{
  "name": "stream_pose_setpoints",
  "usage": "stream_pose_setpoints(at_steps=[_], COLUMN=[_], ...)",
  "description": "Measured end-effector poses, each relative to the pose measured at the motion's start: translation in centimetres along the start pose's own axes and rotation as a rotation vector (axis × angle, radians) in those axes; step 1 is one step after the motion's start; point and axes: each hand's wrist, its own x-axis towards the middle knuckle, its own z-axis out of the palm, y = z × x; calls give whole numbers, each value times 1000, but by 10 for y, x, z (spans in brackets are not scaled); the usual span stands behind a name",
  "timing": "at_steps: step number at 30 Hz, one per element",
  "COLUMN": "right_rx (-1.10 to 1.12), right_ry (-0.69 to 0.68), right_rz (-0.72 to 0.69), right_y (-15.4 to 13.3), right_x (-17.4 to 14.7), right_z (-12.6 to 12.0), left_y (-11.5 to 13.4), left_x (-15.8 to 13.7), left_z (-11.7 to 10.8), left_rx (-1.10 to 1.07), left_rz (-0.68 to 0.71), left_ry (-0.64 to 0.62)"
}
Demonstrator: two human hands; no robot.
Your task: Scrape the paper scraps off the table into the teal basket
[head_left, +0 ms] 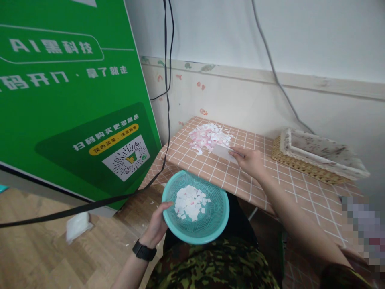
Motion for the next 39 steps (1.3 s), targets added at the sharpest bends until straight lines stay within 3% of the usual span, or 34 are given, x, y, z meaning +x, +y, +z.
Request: stream_pose_setpoints(at_steps=[9, 14, 18, 26, 32, 34, 39], right_rx=[246, 263, 282, 445, 566, 557, 380], right_ry=[-230, -159, -203, -452, -798, -714, -230], right_rz=[88, 150, 131, 103, 141, 184, 256], right_y=[21, 29, 29, 28, 25, 27, 37], right_x=[13, 19, 18, 14, 13, 13, 14], right_z=[-7, -8, -5, -24, -61, -62, -38], left_y=[20, 22, 25, 33, 36, 35, 35], left_x=[0, 0, -2, -1, -1, -1, -1], left_z=[-13, -15, -13, -17, -17, -17, -17], left_rx=[-5, -16, 1, -15, -39, -55, -47], left_rz=[75, 69, 69, 116, 121, 117, 115], left_ry=[16, -4, 20, 38, 57, 61, 115])
